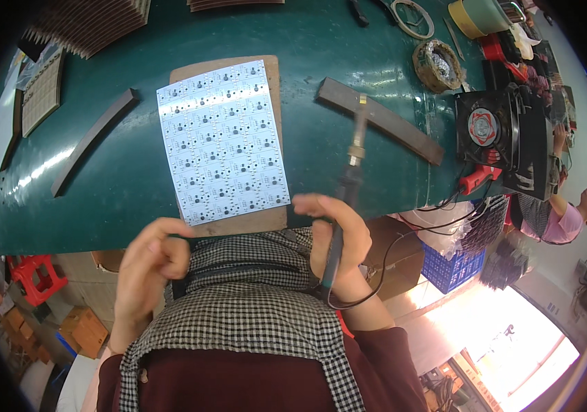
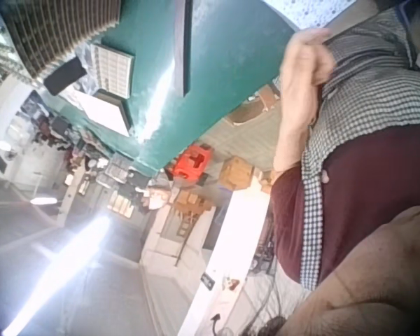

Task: The person solders small electronic components onto a green circuit board at a workbench using a soldering iron.

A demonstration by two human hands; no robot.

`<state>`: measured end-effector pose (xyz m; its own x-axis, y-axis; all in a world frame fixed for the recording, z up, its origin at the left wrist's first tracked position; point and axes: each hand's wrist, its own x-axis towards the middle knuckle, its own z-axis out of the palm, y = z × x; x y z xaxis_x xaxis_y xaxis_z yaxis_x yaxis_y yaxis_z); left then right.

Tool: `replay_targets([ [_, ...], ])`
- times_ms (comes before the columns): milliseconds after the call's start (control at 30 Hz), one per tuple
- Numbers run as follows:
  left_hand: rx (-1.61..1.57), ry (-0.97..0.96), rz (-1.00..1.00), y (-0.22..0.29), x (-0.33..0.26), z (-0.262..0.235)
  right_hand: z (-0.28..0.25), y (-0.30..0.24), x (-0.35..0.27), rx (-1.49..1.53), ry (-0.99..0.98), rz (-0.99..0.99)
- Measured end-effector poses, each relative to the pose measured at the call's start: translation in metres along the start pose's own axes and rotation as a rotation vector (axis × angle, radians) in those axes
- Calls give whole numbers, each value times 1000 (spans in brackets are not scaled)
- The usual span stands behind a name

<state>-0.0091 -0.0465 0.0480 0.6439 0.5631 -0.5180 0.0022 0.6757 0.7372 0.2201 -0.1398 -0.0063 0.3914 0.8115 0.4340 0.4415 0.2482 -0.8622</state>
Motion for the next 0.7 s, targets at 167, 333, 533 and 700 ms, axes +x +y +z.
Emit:
replay_targets([
  [167,-245,-396,-219,-14,30,37,-9,-18,10,38,-202,-46],
  [333,-315,-439,-339,-18,43,55,-10,-21,2,99,-355,-117],
  [533,33,-516,-256,-17,45,56,-5,-25,5,81,-258,-71],
  [700,57,-446,-159,-12,42,58,-8,-29,11,174,-238,-16],
])
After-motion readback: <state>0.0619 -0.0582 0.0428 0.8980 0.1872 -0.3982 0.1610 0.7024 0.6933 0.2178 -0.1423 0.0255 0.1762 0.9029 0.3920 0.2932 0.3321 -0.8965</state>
